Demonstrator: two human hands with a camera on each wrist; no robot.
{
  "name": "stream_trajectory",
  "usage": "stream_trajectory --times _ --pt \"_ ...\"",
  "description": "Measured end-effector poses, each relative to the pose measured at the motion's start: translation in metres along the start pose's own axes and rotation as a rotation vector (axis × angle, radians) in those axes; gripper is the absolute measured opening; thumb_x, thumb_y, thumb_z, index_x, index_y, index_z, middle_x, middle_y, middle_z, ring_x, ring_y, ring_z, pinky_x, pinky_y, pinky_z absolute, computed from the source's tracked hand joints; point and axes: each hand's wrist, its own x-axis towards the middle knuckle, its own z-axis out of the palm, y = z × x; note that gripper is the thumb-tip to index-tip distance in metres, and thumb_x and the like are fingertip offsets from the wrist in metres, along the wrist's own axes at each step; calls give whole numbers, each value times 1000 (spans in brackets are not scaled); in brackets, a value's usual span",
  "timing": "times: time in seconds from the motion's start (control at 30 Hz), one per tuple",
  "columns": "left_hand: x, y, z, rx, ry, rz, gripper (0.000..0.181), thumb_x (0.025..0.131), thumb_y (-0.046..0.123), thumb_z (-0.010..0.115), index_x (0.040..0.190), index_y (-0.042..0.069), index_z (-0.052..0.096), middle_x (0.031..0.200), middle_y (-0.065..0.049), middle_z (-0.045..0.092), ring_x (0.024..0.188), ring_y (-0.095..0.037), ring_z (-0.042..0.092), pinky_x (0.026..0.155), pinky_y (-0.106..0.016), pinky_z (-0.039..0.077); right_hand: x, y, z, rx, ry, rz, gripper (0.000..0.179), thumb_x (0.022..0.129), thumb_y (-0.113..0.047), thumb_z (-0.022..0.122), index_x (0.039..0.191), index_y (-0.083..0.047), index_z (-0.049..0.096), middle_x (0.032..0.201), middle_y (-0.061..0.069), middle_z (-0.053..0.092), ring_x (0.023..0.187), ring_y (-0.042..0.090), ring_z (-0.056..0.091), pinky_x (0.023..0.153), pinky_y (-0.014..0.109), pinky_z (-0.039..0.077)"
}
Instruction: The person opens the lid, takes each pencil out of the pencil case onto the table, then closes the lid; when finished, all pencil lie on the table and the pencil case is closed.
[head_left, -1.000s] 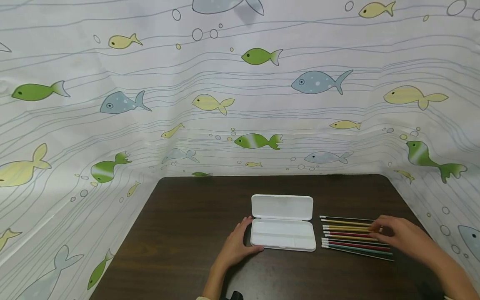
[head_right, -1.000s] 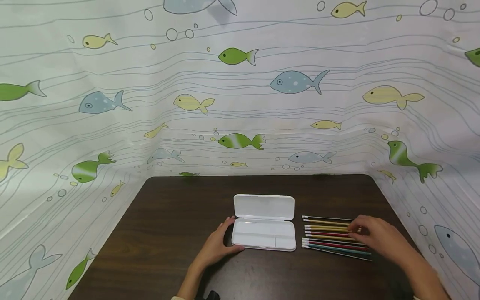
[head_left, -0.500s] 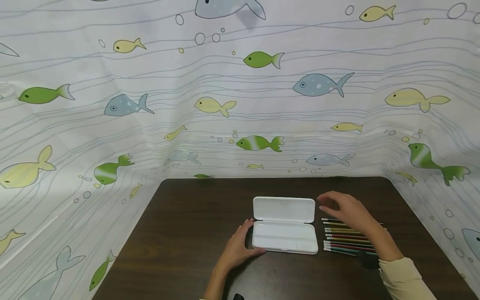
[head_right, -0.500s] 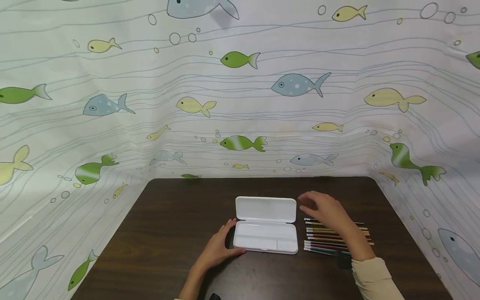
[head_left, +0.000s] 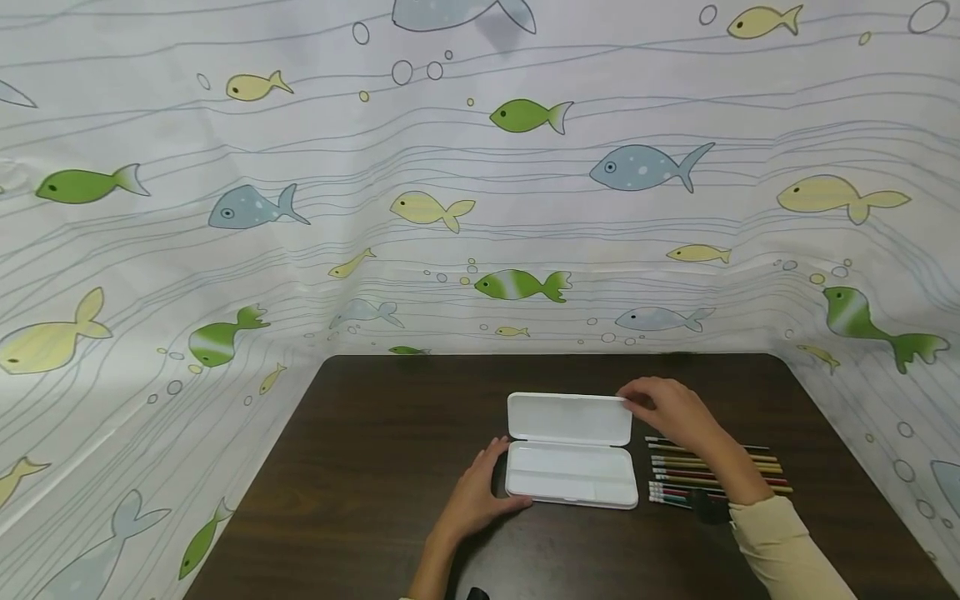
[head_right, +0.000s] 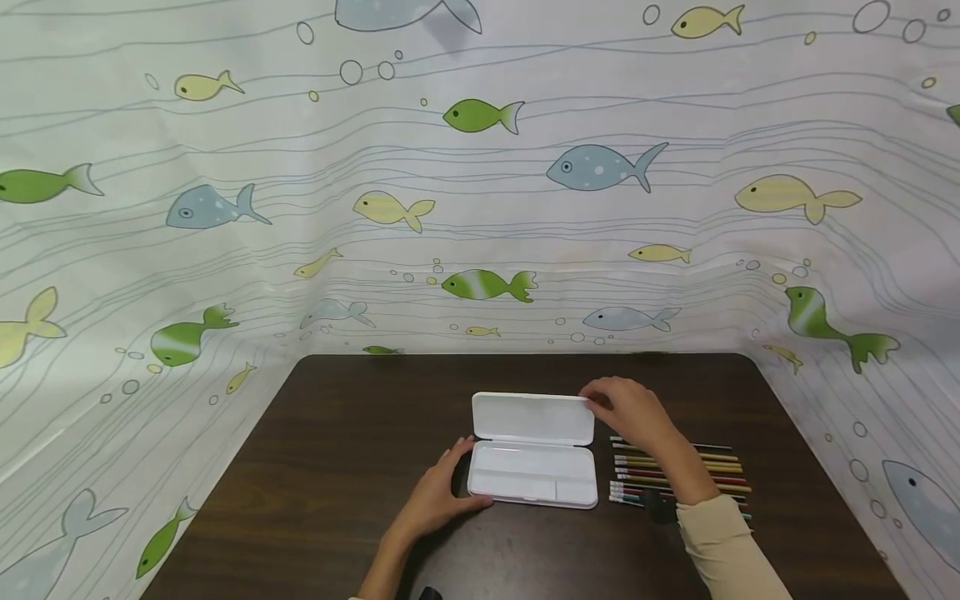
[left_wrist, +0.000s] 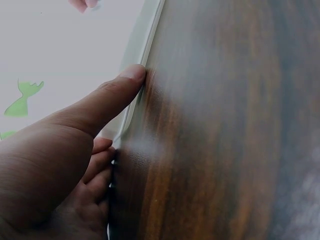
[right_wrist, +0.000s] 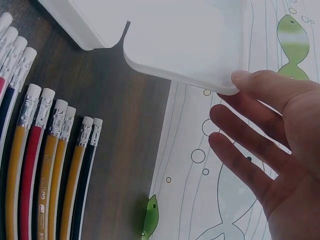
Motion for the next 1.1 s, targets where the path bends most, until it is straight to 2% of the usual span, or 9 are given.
stream_trajectory --times 0.3,0.57,0.87,1.1 --pt "0 0 0 1 0 -7 94 74 54 81 149 16 39 155 -13 34 138 -44 32 99 -71 31 -3 -5 -1 -25 5 5 16 87 -12 75 103 -11 74 93 -4 69 79 11 62 68 36 54" --pt "1 -1 1 5 3 -7 94 74 55 80 149 16 40 155 -13 35 138 -43 33 99 -70 32 -17 -16 1 -85 80 -41 19 86 -12 76 105 -14 74 97 -4 69 78 8 60 65 34 54" --pt "0 -1 1 17 17 9 94 73 54 81 148 15 40 153 -16 35 136 -45 34 97 -71 33 -50 -32 10 -89 205 -178 25 78 -14 83 101 -19 72 97 -10 65 80 9 63 60 29 53" --pt "0 -1 1 26 9 -13 102 73 57 80 152 13 34 154 -17 35 137 -44 33 101 -67 33 -77 -39 25 -87 197 -285 34 70 -13 88 96 -23 69 97 -12 62 78 5 60 60 23 52"
